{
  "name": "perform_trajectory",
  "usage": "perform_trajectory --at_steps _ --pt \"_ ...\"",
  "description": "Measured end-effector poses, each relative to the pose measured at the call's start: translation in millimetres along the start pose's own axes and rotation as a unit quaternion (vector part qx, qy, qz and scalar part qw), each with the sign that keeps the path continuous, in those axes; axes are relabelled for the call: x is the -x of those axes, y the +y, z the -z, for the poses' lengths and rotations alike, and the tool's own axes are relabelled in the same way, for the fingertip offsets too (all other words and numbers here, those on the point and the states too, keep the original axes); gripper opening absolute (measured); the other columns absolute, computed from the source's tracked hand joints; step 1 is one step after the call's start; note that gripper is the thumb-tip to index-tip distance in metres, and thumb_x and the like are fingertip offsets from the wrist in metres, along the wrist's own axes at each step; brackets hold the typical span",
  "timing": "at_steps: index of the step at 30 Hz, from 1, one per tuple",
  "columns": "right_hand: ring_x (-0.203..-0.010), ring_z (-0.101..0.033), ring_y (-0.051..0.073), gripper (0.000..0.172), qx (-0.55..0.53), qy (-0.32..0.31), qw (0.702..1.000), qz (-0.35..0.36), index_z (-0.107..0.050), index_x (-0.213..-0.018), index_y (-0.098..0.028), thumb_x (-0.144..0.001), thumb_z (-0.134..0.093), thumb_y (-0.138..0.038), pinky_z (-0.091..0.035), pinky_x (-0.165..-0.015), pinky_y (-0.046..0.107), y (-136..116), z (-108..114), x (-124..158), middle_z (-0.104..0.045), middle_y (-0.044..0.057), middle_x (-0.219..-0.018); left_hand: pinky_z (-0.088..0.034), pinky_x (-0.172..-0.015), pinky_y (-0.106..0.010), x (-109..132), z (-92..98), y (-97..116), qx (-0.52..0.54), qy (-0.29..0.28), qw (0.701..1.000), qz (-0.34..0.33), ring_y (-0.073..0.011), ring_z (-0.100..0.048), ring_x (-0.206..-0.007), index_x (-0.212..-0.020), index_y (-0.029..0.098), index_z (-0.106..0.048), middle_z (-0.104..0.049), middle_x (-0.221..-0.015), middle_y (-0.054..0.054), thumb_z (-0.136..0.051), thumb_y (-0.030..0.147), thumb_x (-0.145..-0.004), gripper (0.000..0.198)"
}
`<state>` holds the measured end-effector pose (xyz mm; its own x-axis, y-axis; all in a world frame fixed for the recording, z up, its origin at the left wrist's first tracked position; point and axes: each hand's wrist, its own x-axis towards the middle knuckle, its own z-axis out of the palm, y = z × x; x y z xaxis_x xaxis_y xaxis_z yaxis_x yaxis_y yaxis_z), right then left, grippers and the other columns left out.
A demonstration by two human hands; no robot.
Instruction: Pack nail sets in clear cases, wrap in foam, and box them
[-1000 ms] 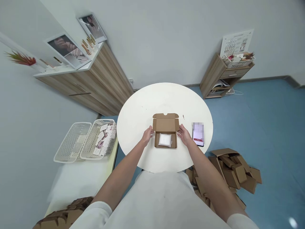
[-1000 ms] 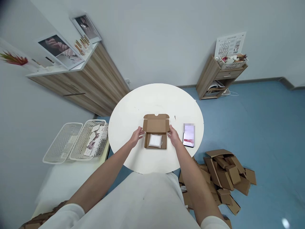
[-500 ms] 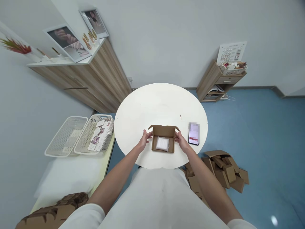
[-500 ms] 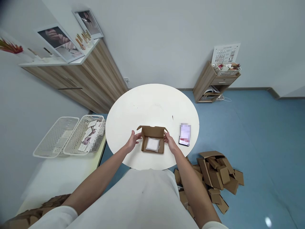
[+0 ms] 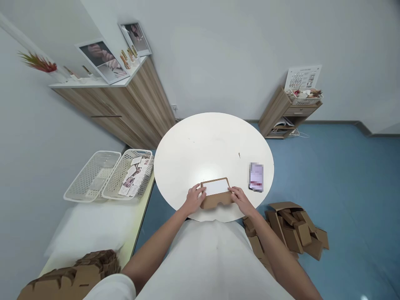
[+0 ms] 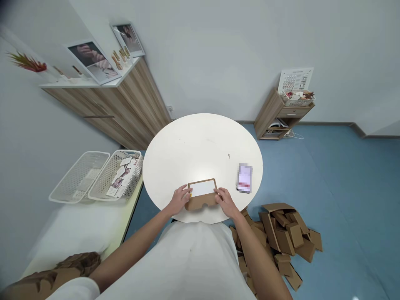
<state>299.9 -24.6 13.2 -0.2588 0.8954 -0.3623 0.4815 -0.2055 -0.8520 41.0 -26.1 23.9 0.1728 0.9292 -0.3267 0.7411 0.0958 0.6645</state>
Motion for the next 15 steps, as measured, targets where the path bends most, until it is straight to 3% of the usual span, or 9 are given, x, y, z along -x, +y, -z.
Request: perform_trajectory --at_steps 4,8,11,15 --pt "-0.130 -0.016 0.027 0.059 0.130 -0.015 0.990 -0.050 -0.044 -0.125 -0.026 -0.077 -0.038 -0.060 -0.021 -0.103 0.044 0 -15 8 -0.020 0.009 -0.139 -0.028 -0.094 -0.049 13 -14.0 -3 -0.110 0.007 0.994 -0.021 -0.0286 -0.027 -0.123 -0.114 0.033 -0.053 -0.028 -0.139 -0.004 -0.032 0.055 -0.082 0.044" --pt "-0.132 -0.010 0.029 0.065 0.182 -0.053 0.978 -0.083 -0.035 -0.130 -0.028 -0.076 -0.036 -0.063 -0.019 -0.102 0.046 -1 -21 12 -0.011 0.008 -0.143 -0.027 -0.092 -0.050 12 -19.2 -5 -0.168 0.013 0.986 0.001 -0.0306 -0.028 -0.122 -0.119 0.033 -0.048 -0.026 -0.140 -0.007 -0.033 0.052 -0.083 0.044" --pt "-0.131 -0.012 0.028 0.063 0.204 -0.047 0.976 -0.064 -0.034 -0.131 -0.027 -0.077 -0.037 -0.060 -0.020 -0.102 0.043 -3 -20 15 -0.012 0.008 -0.144 -0.026 -0.094 -0.049 11 -19.3 -5 -0.177 0.011 0.984 0.010 -0.0309 -0.025 -0.124 -0.125 0.033 -0.042 -0.022 -0.142 -0.007 -0.034 0.051 -0.082 0.047" --pt "-0.127 -0.023 0.027 0.063 0.272 0.017 0.962 0.010 -0.030 -0.132 -0.025 -0.075 -0.052 -0.041 -0.025 -0.099 0.041 -11 -20 6 -0.023 0.009 -0.141 -0.025 -0.095 -0.047 17 -21.2 -8 -0.174 -0.002 0.985 0.008 -0.0302 -0.023 -0.126 -0.130 0.033 -0.033 -0.020 -0.144 -0.008 -0.037 0.050 -0.081 0.052"
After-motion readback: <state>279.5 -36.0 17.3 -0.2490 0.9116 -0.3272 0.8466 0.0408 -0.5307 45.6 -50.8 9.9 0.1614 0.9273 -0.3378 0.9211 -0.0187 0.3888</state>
